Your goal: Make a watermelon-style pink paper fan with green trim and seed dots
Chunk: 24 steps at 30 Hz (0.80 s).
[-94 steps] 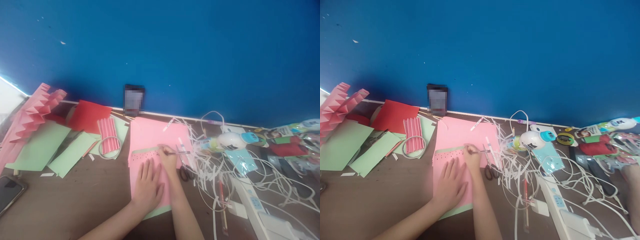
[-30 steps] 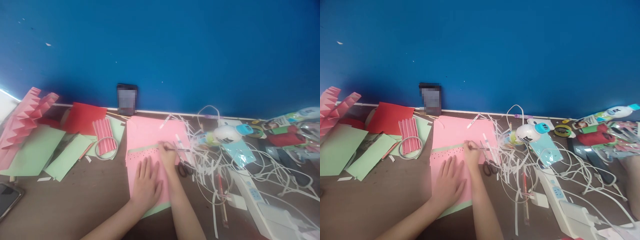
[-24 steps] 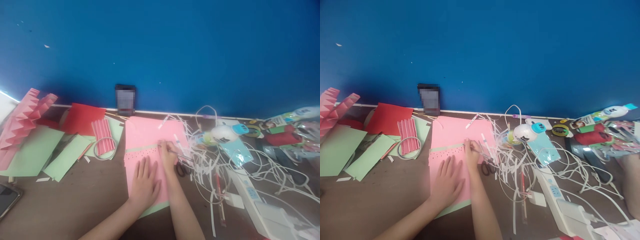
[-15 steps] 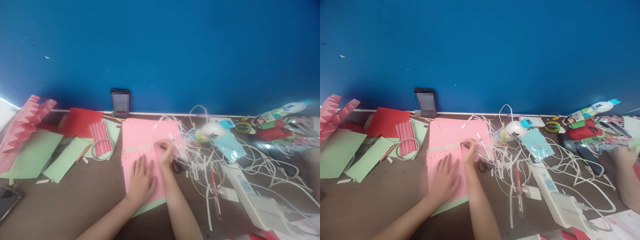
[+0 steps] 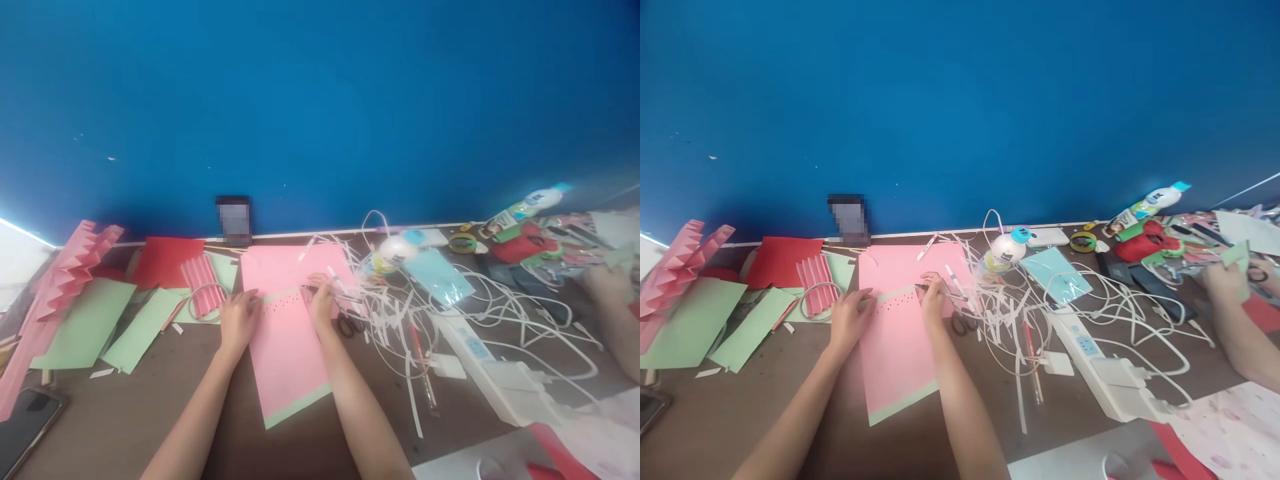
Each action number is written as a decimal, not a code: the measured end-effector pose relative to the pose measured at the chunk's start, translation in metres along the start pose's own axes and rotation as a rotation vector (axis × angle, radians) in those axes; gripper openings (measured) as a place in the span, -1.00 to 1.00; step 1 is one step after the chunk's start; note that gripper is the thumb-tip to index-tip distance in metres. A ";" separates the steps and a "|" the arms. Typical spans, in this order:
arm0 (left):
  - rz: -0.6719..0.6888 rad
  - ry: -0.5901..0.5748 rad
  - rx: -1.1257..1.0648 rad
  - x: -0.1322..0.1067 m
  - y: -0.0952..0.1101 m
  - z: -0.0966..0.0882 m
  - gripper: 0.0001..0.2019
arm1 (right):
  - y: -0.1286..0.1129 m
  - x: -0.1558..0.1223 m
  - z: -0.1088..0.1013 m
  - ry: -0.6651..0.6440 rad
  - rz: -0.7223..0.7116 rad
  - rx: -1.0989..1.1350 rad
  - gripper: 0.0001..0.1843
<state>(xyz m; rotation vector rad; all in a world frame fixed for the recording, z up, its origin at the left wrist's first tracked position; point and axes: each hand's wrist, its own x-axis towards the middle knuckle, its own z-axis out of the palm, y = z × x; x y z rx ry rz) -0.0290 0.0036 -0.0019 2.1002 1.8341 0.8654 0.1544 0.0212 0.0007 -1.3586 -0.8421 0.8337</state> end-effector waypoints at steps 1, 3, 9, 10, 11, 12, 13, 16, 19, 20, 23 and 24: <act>0.000 -0.018 -0.013 0.000 0.000 0.000 -0.77 | -0.001 0.000 0.001 -0.031 0.001 0.000 -0.51; 0.004 -0.029 -0.104 0.000 0.000 0.000 -0.79 | -0.007 0.000 0.001 -0.055 -0.018 0.002 -0.57; -0.047 0.213 -0.390 0.004 0.003 -0.003 -0.79 | -0.045 -0.001 -0.014 0.092 -0.165 -0.115 -0.61; -0.056 0.271 -0.405 0.004 0.004 -0.003 -0.78 | -0.051 -0.003 -0.017 0.093 -0.177 -0.133 -0.60; -0.070 0.323 -0.422 0.005 0.005 -0.003 -0.78 | -0.056 -0.006 -0.019 0.089 -0.177 -0.160 -0.61; -0.091 0.363 -0.443 0.005 0.005 -0.002 -0.78 | -0.059 -0.010 -0.020 0.079 -0.171 -0.200 -0.61; -0.115 0.381 -0.471 0.004 0.006 -0.002 -0.78 | -0.059 -0.015 -0.021 0.058 -0.163 -0.251 -0.63; -0.156 0.265 -0.611 -0.001 0.006 0.000 -0.78 | -0.049 -0.028 -0.016 -0.068 -0.214 -0.473 -0.74; -0.025 0.004 -0.725 -0.008 0.006 -0.001 -0.76 | -0.029 -0.034 -0.010 -0.167 -0.336 -0.695 -0.72; 0.034 -0.045 -0.731 -0.010 0.005 -0.001 -0.75 | -0.023 -0.035 -0.008 -0.182 -0.379 -0.757 -0.69; 0.070 0.016 -0.679 -0.011 0.006 -0.004 -0.73 | -0.009 -0.034 -0.006 -0.272 -0.492 -0.913 -0.68; 0.034 0.081 -0.651 -0.010 0.006 -0.005 -0.73 | -0.007 -0.034 -0.007 -0.307 -0.509 -0.950 -0.69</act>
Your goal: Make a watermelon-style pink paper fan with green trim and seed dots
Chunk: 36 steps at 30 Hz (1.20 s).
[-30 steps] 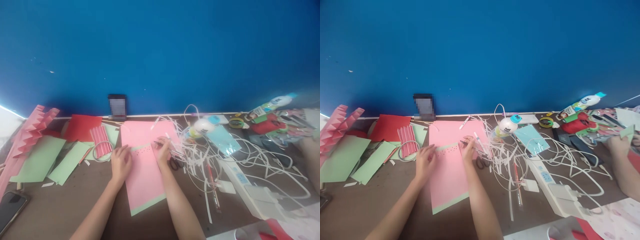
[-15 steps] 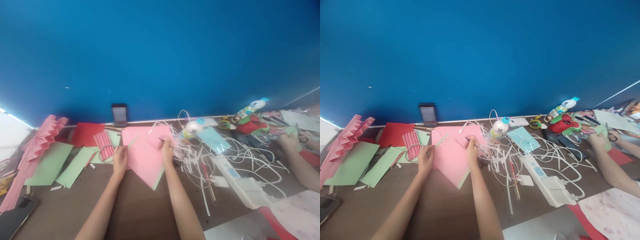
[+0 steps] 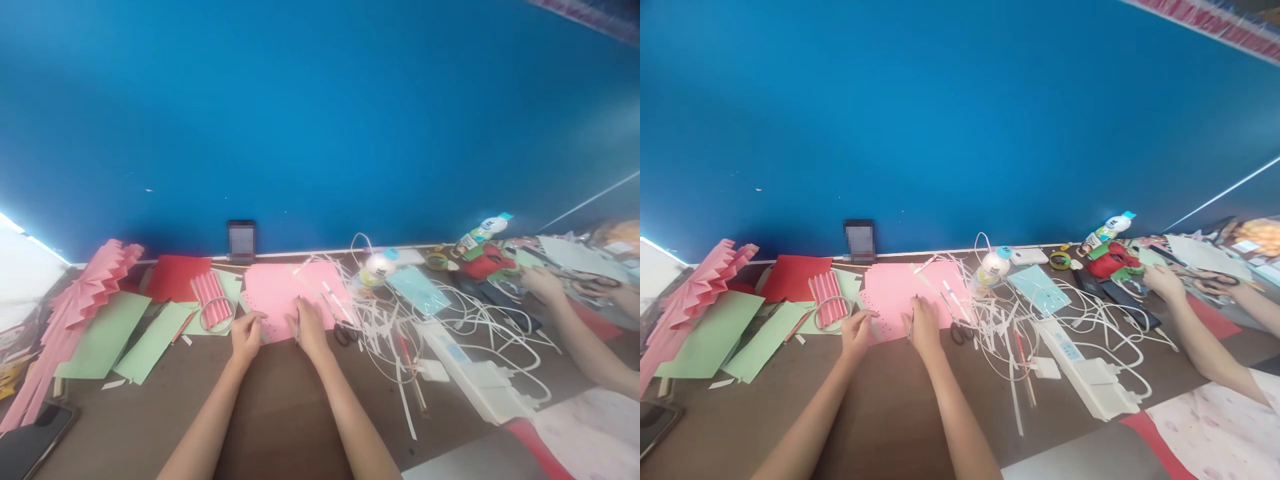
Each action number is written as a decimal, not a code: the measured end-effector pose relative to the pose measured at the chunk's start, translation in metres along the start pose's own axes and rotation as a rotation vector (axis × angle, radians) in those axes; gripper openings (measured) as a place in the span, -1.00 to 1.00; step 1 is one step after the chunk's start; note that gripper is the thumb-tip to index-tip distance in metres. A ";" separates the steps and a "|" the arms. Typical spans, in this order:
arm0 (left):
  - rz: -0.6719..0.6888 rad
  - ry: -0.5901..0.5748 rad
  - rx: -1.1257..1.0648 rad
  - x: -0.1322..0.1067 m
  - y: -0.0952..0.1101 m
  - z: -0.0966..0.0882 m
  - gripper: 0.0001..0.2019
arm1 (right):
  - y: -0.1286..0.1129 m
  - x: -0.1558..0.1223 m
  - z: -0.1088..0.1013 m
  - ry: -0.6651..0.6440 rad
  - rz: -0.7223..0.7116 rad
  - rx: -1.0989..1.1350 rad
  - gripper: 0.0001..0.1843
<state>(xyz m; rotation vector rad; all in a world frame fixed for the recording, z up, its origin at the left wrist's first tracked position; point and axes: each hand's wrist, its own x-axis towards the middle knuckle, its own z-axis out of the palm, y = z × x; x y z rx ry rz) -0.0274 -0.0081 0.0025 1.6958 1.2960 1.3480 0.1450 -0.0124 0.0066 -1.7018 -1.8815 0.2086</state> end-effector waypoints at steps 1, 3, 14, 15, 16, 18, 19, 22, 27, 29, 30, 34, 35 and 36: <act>-0.012 0.068 0.030 0.001 0.001 0.000 -0.73 | 0.003 -0.001 -0.001 -0.035 -0.019 -0.017 -0.69; -0.018 0.171 0.078 0.004 0.002 -0.001 -0.74 | 0.009 -0.004 -0.009 -0.123 -0.047 0.001 -0.69; 0.136 -0.195 0.464 0.005 0.005 0.011 -0.73 | 0.018 0.006 -0.039 -0.193 -0.061 0.206 -0.70; 0.178 -0.262 0.537 0.004 0.006 0.014 -0.71 | 0.013 0.010 -0.035 -0.174 -0.067 0.211 -0.72; 0.209 -0.313 0.598 0.002 0.007 0.016 -0.69 | 0.009 0.013 -0.030 -0.152 -0.064 0.228 -0.75; 0.240 -0.356 0.677 -0.001 0.009 0.019 -0.67 | 0.000 0.021 -0.019 -0.078 0.004 0.331 -0.79; 0.249 -0.354 0.702 -0.003 0.010 0.021 -0.67 | -0.004 0.025 -0.013 -0.047 0.060 0.422 -0.78; 0.262 -0.314 0.737 -0.006 0.010 0.025 -0.66 | -0.017 0.040 0.003 -0.013 0.262 0.798 -0.73; 0.233 -0.259 0.778 -0.011 0.010 0.032 -0.68 | -0.037 0.078 0.018 -0.126 0.575 1.200 -0.82; 0.203 -0.246 0.798 -0.013 0.011 0.035 -0.68 | -0.044 0.087 0.022 -0.155 0.613 1.284 -0.78; 0.189 -0.247 0.802 -0.014 0.012 0.036 -0.69 | -0.047 0.089 0.024 -0.172 0.644 1.299 -0.74; 0.154 -0.265 0.798 -0.015 0.013 0.039 -0.64 | -0.053 0.087 0.031 -0.200 0.753 1.236 -0.63; 0.150 -0.266 0.798 -0.015 0.013 0.039 -0.63 | -0.052 0.087 0.031 -0.210 0.768 1.226 -0.61; 0.149 -0.267 0.797 -0.016 0.012 0.040 -0.62 | -0.051 0.087 0.031 -0.222 0.786 1.219 -0.60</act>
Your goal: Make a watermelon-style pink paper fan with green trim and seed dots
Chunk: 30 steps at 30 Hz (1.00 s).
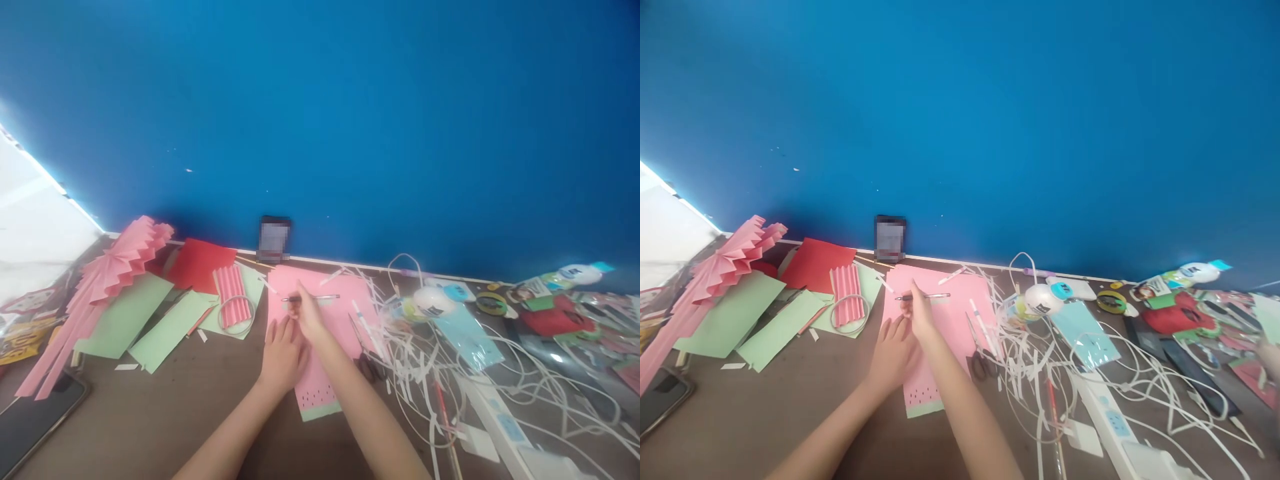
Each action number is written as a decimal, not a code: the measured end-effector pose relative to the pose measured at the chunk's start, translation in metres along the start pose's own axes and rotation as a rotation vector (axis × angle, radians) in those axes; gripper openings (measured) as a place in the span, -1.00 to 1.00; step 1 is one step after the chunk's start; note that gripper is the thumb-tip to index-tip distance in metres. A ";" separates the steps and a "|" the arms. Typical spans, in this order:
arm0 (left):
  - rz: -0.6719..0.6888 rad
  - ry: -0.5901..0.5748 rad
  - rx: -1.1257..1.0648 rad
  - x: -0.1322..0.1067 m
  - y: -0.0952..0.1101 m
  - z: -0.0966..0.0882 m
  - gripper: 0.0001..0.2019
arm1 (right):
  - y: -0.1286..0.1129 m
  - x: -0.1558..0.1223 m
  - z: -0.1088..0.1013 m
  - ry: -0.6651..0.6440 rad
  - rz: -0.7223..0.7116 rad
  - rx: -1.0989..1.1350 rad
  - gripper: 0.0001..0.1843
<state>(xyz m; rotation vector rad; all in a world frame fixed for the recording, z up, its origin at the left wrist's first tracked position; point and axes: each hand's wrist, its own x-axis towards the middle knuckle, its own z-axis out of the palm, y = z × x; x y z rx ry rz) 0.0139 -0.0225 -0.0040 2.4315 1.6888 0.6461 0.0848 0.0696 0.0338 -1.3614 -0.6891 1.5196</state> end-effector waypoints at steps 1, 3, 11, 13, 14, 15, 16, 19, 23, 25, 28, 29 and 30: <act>-0.002 0.000 0.000 0.000 0.000 0.001 -0.61 | -0.001 0.001 -0.002 0.008 0.010 -0.010 -0.59; -0.012 0.005 0.002 0.000 0.000 0.001 -0.62 | -0.004 0.002 -0.006 0.053 -0.055 -0.068 -0.58; -0.048 0.031 0.007 -0.004 0.005 0.000 -0.59 | 0.024 0.000 -0.025 0.036 -0.453 -0.401 -0.56; -0.053 0.049 0.022 -0.005 0.007 0.002 -0.59 | 0.030 0.002 -0.026 0.089 -0.507 -0.459 -0.56; -0.054 0.054 0.028 -0.006 0.008 0.003 -0.58 | 0.031 0.003 -0.026 0.106 -0.530 -0.488 -0.56; -0.056 0.059 0.032 -0.006 0.008 0.004 -0.58 | 0.032 0.004 -0.026 0.109 -0.547 -0.512 -0.57; -0.058 0.061 0.034 -0.006 0.009 0.005 -0.57 | 0.033 0.004 -0.026 0.101 -0.556 -0.529 -0.57; -0.062 0.060 0.037 -0.006 0.011 0.006 -0.56 | 0.033 0.006 -0.024 0.041 -0.543 -0.555 -0.59; -0.066 0.053 0.041 -0.006 0.012 0.005 -0.56 | 0.034 0.006 -0.025 -0.004 -0.546 -0.579 -0.59; -0.065 0.051 0.043 -0.005 0.013 0.004 -0.57 | 0.035 0.007 -0.025 -0.012 -0.545 -0.600 -0.60; -0.069 0.052 0.048 -0.005 0.013 0.004 -0.57 | 0.037 0.008 -0.026 -0.009 -0.542 -0.636 -0.61; -0.069 0.053 0.049 -0.005 0.013 0.004 -0.57 | 0.037 0.009 -0.026 -0.008 -0.541 -0.640 -0.61; -0.068 0.051 0.050 -0.005 0.013 0.004 -0.57 | 0.038 0.009 -0.026 -0.009 -0.539 -0.640 -0.61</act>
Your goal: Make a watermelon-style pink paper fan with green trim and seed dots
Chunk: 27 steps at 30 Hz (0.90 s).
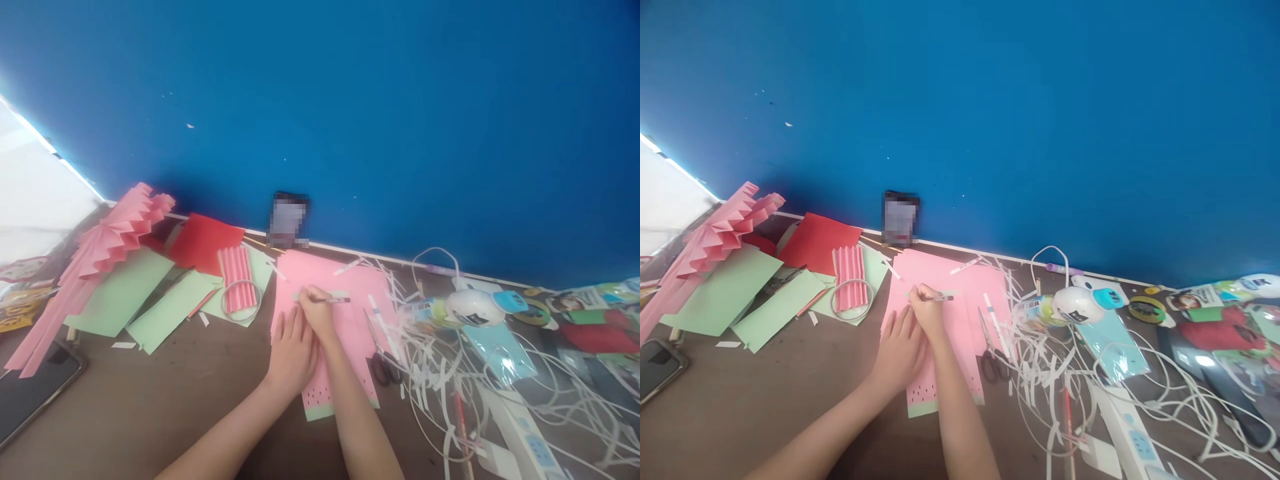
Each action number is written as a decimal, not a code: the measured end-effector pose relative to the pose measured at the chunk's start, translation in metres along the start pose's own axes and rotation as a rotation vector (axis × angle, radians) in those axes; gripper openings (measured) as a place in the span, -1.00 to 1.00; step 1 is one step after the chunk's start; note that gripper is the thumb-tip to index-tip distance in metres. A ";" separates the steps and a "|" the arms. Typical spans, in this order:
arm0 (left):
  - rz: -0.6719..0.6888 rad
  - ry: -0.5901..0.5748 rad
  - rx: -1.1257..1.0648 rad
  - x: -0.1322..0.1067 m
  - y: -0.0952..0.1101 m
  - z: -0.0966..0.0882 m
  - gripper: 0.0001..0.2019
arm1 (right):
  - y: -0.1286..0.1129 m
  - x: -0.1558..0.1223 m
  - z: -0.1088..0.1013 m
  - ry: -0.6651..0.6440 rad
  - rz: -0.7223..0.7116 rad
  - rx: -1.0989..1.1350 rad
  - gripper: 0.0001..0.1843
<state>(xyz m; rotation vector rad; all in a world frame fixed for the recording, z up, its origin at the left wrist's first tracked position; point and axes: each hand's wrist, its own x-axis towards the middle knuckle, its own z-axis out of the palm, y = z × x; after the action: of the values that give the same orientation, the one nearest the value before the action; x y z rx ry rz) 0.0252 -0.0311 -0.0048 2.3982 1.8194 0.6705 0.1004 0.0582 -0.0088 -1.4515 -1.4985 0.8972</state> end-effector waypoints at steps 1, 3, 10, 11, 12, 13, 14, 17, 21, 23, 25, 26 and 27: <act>0.003 -0.002 0.000 0.000 0.000 0.000 -0.57 | 0.000 0.000 0.000 -0.002 0.004 0.003 -0.61; 0.004 0.000 0.002 0.000 0.000 0.000 -0.56 | 0.001 0.000 0.000 -0.009 0.014 0.013 -0.61; 0.001 -0.003 0.011 0.000 0.000 -0.001 -0.56 | 0.001 0.001 0.000 0.007 0.020 0.002 -0.61; -0.001 -0.002 0.012 0.000 0.000 -0.002 -0.56 | 0.001 0.001 0.000 0.015 0.020 -0.002 -0.61; -0.003 -0.004 0.012 0.001 0.000 -0.002 -0.57 | 0.000 0.001 0.000 0.020 0.021 -0.004 -0.61; -0.003 -0.006 0.011 0.001 0.000 -0.001 -0.57 | 0.000 0.001 0.000 0.022 0.021 -0.001 -0.61; -0.004 -0.007 0.010 0.001 0.000 -0.001 -0.57 | -0.001 0.001 0.000 0.021 0.020 0.004 -0.61; -0.008 -0.014 0.004 0.001 0.000 -0.001 -0.57 | -0.004 0.000 0.000 0.016 0.022 0.016 -0.61; -0.015 -0.022 -0.003 0.001 0.000 -0.001 -0.57 | -0.004 0.000 -0.001 0.014 0.024 0.011 -0.61; -0.014 -0.022 -0.002 0.001 0.000 -0.001 -0.57 | -0.003 0.000 -0.001 0.016 0.024 0.015 -0.61; -0.016 -0.018 0.000 0.001 0.000 0.000 -0.56 | -0.003 0.000 0.000 0.021 0.021 0.017 -0.61; -0.015 -0.015 0.001 0.001 0.000 0.000 -0.56 | -0.003 0.000 0.000 0.023 0.017 0.015 -0.61; -0.014 -0.012 0.002 0.001 0.000 0.000 -0.56 | -0.003 0.000 0.000 0.028 0.014 0.012 -0.61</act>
<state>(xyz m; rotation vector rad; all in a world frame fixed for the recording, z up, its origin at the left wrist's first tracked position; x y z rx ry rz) 0.0253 -0.0305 -0.0049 2.3833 1.8313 0.6520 0.0994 0.0585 -0.0060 -1.4611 -1.4622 0.8897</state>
